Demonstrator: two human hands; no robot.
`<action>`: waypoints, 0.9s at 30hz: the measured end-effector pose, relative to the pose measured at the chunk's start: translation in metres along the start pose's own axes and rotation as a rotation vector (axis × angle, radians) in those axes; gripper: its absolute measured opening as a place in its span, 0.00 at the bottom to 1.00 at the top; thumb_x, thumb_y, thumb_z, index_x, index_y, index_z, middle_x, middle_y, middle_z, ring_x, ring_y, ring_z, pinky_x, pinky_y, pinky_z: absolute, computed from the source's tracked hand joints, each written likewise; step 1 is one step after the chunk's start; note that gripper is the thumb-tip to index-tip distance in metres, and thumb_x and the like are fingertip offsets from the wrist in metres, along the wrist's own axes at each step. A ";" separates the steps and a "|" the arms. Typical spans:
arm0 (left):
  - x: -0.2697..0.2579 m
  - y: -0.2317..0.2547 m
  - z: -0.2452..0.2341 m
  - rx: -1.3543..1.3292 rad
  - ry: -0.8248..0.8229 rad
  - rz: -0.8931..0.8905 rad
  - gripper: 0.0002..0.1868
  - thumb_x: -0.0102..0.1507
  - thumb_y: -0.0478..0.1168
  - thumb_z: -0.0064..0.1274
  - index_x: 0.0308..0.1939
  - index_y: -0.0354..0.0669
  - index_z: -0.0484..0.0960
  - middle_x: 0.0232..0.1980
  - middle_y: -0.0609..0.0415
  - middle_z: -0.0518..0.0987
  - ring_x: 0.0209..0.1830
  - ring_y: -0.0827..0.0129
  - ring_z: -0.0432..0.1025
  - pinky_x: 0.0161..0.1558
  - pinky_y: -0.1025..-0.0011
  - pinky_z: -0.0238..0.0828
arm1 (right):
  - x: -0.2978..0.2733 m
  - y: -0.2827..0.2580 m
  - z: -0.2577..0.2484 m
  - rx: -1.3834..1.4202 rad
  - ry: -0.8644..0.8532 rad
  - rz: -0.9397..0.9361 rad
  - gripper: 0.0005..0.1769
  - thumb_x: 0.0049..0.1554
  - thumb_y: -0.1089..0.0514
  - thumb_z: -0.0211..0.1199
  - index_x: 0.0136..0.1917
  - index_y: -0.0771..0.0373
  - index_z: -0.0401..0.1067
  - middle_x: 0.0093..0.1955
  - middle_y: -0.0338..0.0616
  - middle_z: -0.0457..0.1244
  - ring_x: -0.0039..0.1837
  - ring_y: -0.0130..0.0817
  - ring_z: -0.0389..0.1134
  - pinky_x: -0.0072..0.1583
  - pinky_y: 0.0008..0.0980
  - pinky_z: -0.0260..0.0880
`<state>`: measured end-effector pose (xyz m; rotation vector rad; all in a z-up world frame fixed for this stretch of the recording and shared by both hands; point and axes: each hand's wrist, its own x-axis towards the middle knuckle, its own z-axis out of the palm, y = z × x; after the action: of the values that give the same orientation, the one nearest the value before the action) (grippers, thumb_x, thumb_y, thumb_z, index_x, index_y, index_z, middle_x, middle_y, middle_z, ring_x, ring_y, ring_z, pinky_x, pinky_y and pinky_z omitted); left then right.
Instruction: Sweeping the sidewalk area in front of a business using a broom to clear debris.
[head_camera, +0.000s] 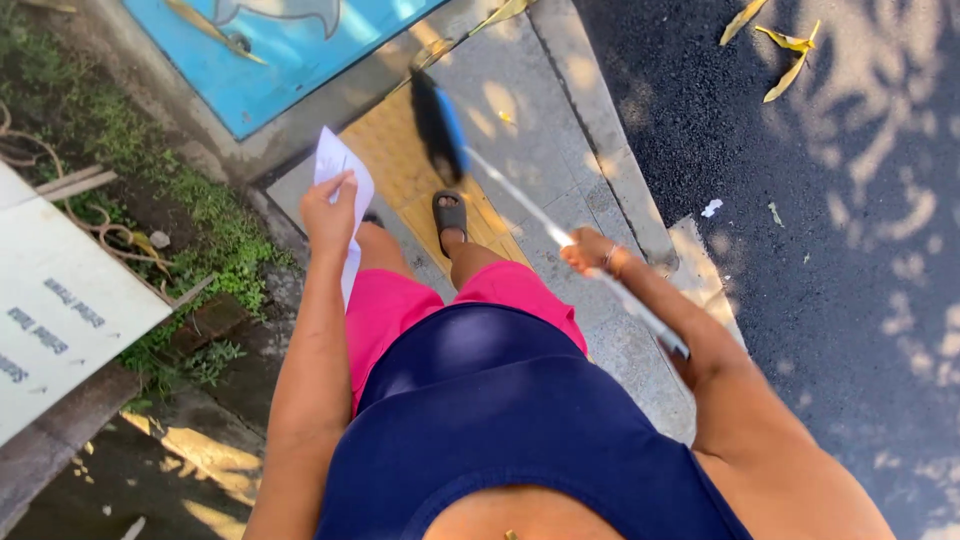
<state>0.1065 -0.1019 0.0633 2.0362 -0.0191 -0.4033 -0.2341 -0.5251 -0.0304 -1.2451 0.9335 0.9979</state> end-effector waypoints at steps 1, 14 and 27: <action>0.004 0.008 -0.007 0.039 -0.026 -0.003 0.14 0.65 0.43 0.59 0.50 0.40 0.89 0.42 0.44 0.84 0.43 0.63 0.78 0.50 0.67 0.72 | 0.012 0.000 -0.024 -0.288 0.156 0.031 0.12 0.54 0.57 0.67 0.41 0.70 0.74 0.30 0.46 0.66 0.28 0.35 0.67 0.29 0.33 0.65; 0.115 0.017 -0.002 0.000 -0.127 -0.114 0.15 0.63 0.43 0.58 0.48 0.37 0.89 0.40 0.51 0.86 0.39 0.73 0.77 0.46 0.71 0.72 | -0.039 -0.232 0.007 0.025 0.767 -0.008 0.17 0.59 0.60 0.56 0.59 0.65 0.58 0.35 0.51 0.63 0.29 0.41 0.66 0.29 0.41 0.66; 0.140 -0.087 0.152 -0.547 0.164 -0.979 0.18 0.58 0.50 0.68 0.30 0.40 0.80 0.32 0.56 0.77 0.29 0.70 0.70 0.34 0.68 0.66 | -0.037 -0.231 0.052 -0.353 -0.196 -0.528 0.18 0.70 0.48 0.53 0.62 0.63 0.59 0.43 0.54 0.62 0.39 0.46 0.66 0.43 0.47 0.69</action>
<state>0.1806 -0.2150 -0.1151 1.4029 1.0978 -0.7349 -0.0242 -0.4880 0.0791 -1.5491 0.2504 0.8550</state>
